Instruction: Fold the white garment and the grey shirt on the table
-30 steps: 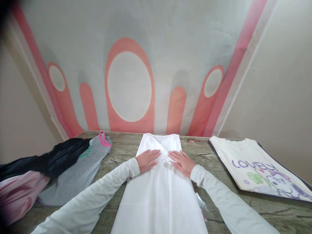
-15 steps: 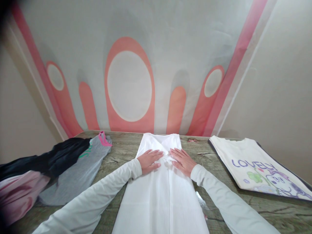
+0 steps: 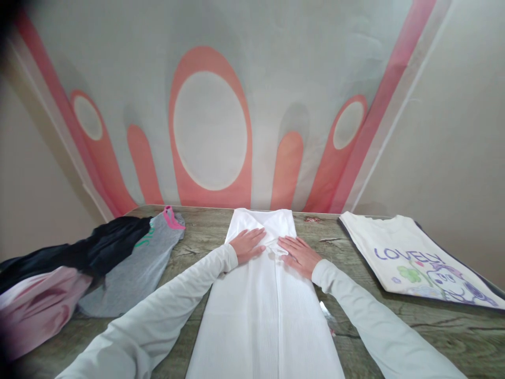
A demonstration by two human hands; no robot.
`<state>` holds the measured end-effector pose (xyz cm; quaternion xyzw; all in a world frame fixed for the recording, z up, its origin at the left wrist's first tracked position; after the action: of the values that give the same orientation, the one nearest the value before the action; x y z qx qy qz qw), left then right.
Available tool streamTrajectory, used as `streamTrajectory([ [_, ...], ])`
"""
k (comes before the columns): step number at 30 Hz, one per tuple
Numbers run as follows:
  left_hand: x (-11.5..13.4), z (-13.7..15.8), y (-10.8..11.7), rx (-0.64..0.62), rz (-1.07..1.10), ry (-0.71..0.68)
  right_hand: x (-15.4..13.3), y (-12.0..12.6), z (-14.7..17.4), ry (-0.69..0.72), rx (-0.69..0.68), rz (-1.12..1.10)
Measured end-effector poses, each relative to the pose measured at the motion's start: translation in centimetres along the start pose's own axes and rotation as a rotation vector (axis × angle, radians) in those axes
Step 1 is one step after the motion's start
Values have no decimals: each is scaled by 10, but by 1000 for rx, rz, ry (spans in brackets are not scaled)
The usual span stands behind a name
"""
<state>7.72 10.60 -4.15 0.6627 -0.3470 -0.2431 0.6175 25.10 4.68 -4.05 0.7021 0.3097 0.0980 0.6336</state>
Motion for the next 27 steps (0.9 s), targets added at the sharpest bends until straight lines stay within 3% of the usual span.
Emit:
streamTrajectory([
  [3,2,-2,-2,-32,11,22,-2,2,-1,2,-1,6],
  [7,5,21,19,6,73,16,-4,11,12,30,66,12],
  [12,14,105,51,1,154,-138,-13,29,70,71,139,-37],
  [15,34,165,64,-67,192,-204,-27,37,115,61,142,-69],
  [18,62,206,74,-114,145,-232,-52,39,150,103,129,-38],
  [22,99,220,78,-118,90,-307,-88,35,170,245,76,48],
  [27,129,217,72,-165,92,-456,-113,37,164,353,1,57],
])
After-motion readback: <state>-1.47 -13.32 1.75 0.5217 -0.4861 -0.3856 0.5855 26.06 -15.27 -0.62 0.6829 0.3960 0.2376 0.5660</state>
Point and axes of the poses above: each hand's wrist, its own z-axis away from the middle knuckle, its own y-axis out of the back of the hand, x = y × z, the point moved 5 cm from there along -z, towards the middle knuckle, and after that the axes turned 1 degree about -z, right-handed, at the moved point
